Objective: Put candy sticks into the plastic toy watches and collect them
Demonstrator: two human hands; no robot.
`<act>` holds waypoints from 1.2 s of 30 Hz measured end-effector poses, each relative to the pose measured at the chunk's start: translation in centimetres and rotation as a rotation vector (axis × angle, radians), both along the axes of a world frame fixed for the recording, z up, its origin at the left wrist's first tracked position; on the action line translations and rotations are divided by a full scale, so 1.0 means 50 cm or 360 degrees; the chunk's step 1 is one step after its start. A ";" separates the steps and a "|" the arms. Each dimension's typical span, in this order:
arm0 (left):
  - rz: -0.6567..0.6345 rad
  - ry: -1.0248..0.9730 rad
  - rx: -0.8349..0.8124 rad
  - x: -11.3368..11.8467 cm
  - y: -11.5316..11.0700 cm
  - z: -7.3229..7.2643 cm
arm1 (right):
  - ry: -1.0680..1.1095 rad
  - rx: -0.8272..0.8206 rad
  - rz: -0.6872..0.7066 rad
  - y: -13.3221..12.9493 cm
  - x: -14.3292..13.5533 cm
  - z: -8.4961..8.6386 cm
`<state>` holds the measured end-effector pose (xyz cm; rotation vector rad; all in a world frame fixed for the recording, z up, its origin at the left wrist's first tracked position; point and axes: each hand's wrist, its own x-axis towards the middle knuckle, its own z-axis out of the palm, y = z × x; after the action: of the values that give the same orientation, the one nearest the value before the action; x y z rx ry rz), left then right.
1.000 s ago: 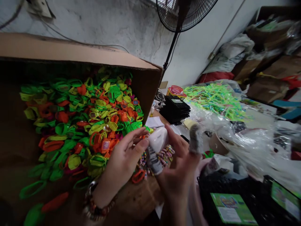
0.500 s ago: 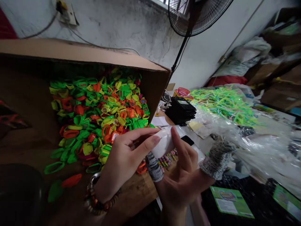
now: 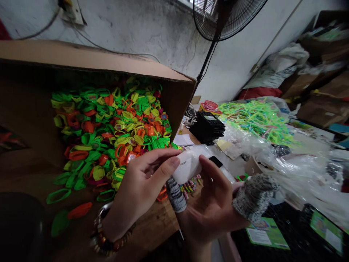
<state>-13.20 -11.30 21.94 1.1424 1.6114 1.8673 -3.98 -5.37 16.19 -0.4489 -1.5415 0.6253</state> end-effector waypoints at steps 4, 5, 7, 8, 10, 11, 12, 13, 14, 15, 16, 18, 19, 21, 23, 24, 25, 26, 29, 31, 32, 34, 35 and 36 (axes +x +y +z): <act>0.0033 0.0054 -0.0028 -0.002 0.002 -0.002 | 0.0171 -0.0053 -0.0009 -0.006 -0.009 0.005; 0.0054 0.0066 -0.0037 -0.004 0.003 -0.003 | 0.0174 -0.0048 -0.0031 -0.007 -0.010 0.005; 0.0128 0.0085 -0.0034 -0.007 0.005 -0.004 | 0.0167 -0.0051 -0.0032 -0.011 -0.010 0.004; 0.0164 0.0098 -0.0030 -0.008 0.005 -0.004 | 0.0174 -0.0053 -0.0018 -0.013 -0.010 0.003; 0.0207 0.0133 -0.0014 -0.009 0.004 -0.004 | 0.0201 -0.0048 0.0007 -0.016 -0.009 0.001; 0.0206 0.0158 -0.0005 -0.009 0.003 -0.003 | 0.0209 -0.0048 0.0013 -0.017 -0.009 0.000; 0.0189 0.0189 -0.0003 -0.008 0.001 -0.002 | 0.0212 -0.0048 0.0007 -0.017 -0.008 0.000; 0.0167 0.0224 -0.0007 -0.007 -0.001 -0.001 | 0.0207 -0.0053 -0.0003 -0.017 -0.007 0.000; 0.0151 0.0261 -0.0013 -0.006 -0.004 0.001 | 0.0197 -0.0064 -0.0008 -0.017 -0.007 0.000; 0.0138 0.0295 -0.0026 -0.004 -0.006 0.002 | 0.0186 -0.0077 -0.0006 -0.017 -0.006 0.000; 0.0131 0.0319 -0.0043 -0.003 -0.008 0.003 | 0.0183 -0.0084 -0.0003 -0.016 -0.006 0.000; 0.0126 0.0313 -0.0061 -0.002 -0.011 0.005 | 0.0186 -0.0088 -0.0008 -0.016 -0.006 0.001; 0.0120 0.0291 -0.0056 -0.002 -0.012 0.005 | 0.0184 -0.0087 -0.0009 -0.015 -0.007 0.001; 0.0100 0.0241 -0.0036 -0.002 -0.011 0.005 | 0.0185 -0.0076 -0.0019 -0.015 -0.009 0.002; 0.0094 0.0199 -0.0011 -0.003 -0.010 0.004 | 0.0204 -0.0074 -0.0024 -0.015 -0.011 0.004; 0.0092 0.0181 -0.0003 -0.003 -0.009 0.003 | 0.0220 -0.0071 -0.0026 -0.015 -0.011 0.005; 0.0089 0.0165 0.0004 -0.003 -0.009 0.003 | 0.0233 -0.0063 -0.0030 -0.015 -0.012 0.005; 0.0083 0.0150 0.0005 -0.003 -0.009 0.003 | 0.0237 -0.0049 -0.0033 -0.015 -0.013 0.005; 0.0039 0.0116 -0.0006 -0.003 -0.010 0.003 | 0.0230 -0.0014 -0.0072 -0.014 -0.013 0.005; 0.0016 0.0098 -0.0015 -0.003 -0.011 0.004 | 0.0208 -0.0006 -0.0093 -0.014 -0.012 0.005; 0.0008 0.0091 -0.0020 -0.002 -0.011 0.004 | 0.0192 -0.0004 -0.0098 -0.013 -0.012 0.006; 0.0001 0.0083 -0.0027 -0.002 -0.011 0.003 | 0.0165 0.0004 -0.0102 -0.012 -0.010 0.006; 0.0000 0.0081 -0.0028 -0.002 -0.011 0.003 | 0.0162 0.0007 -0.0105 -0.012 -0.010 0.006; -0.0001 0.0078 -0.0031 -0.002 -0.011 0.002 | 0.0166 0.0011 -0.0102 -0.011 -0.009 0.005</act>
<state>-13.28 -11.84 22.02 1.1892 1.6516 1.8328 -4.42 -5.93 16.47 -0.4520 -1.4249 0.5848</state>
